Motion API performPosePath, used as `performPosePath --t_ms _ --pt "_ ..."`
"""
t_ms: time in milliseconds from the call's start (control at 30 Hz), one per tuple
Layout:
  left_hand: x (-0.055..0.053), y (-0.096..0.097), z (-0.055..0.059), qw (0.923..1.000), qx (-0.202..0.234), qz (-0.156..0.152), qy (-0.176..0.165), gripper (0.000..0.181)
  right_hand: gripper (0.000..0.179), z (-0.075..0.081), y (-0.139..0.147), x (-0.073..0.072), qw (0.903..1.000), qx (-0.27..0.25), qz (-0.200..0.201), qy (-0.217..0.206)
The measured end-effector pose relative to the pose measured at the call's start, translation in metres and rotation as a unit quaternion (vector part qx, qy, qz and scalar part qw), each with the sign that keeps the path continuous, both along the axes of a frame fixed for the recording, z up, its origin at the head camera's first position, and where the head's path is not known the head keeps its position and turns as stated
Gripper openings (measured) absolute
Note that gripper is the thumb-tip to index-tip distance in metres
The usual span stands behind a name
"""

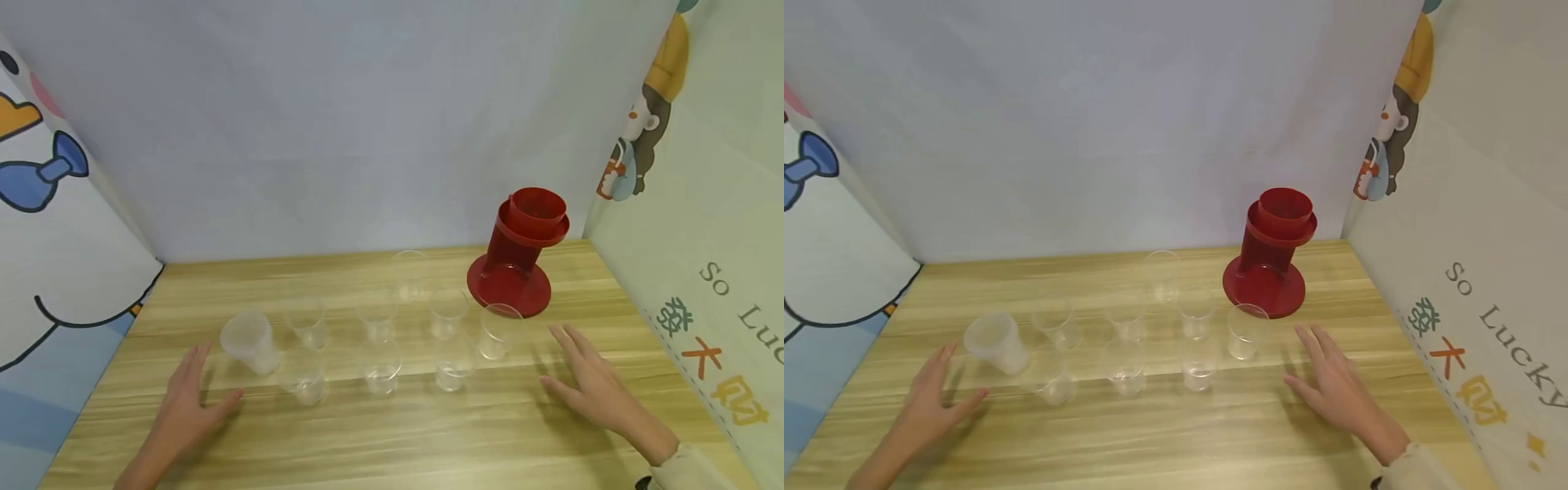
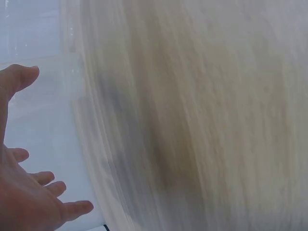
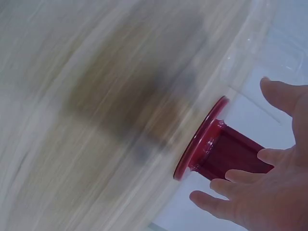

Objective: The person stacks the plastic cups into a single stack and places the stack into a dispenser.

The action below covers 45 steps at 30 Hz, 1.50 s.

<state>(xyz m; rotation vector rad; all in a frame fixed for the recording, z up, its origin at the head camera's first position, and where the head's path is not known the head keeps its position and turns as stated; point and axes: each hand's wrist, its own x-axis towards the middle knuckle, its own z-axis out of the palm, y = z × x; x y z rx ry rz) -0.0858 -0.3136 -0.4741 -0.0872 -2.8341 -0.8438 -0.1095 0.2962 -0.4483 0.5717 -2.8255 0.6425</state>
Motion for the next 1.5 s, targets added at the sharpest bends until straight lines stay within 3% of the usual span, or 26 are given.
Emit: performPosePath --t_ms 133,300,533,733,1033,1267,1500 --pt "-0.002 0.002 0.005 0.9985 0.051 -0.007 -0.018 0.101 0.081 0.006 -0.005 0.000 0.9988 -0.034 0.011 -0.033" --pt "-0.005 0.007 0.010 0.9930 0.111 0.009 -0.040 0.100 0.077 0.009 -0.008 -0.001 0.9961 -0.074 0.010 -0.045" --pt "-0.005 0.006 0.014 0.9748 0.214 0.028 -0.059 0.095 0.074 0.014 -0.014 -0.004 0.9910 -0.125 -0.004 -0.048" --pt "-0.008 0.004 0.016 0.9566 0.288 0.017 -0.039 0.094 0.070 0.020 -0.020 -0.007 0.9832 -0.174 -0.021 -0.053" --pt "-0.013 0.005 0.019 0.9494 0.309 0.004 -0.057 0.095 0.070 0.024 -0.029 -0.011 0.9734 -0.214 -0.028 -0.076" --pt "-0.019 0.009 0.014 0.9299 0.363 -0.033 -0.046 0.094 0.074 0.022 -0.033 -0.015 0.9679 -0.229 -0.023 -0.100" --pt "-0.028 0.012 0.010 0.9096 0.411 -0.045 -0.044 0.097 0.074 0.016 -0.037 -0.023 0.9644 -0.242 -0.019 -0.105"
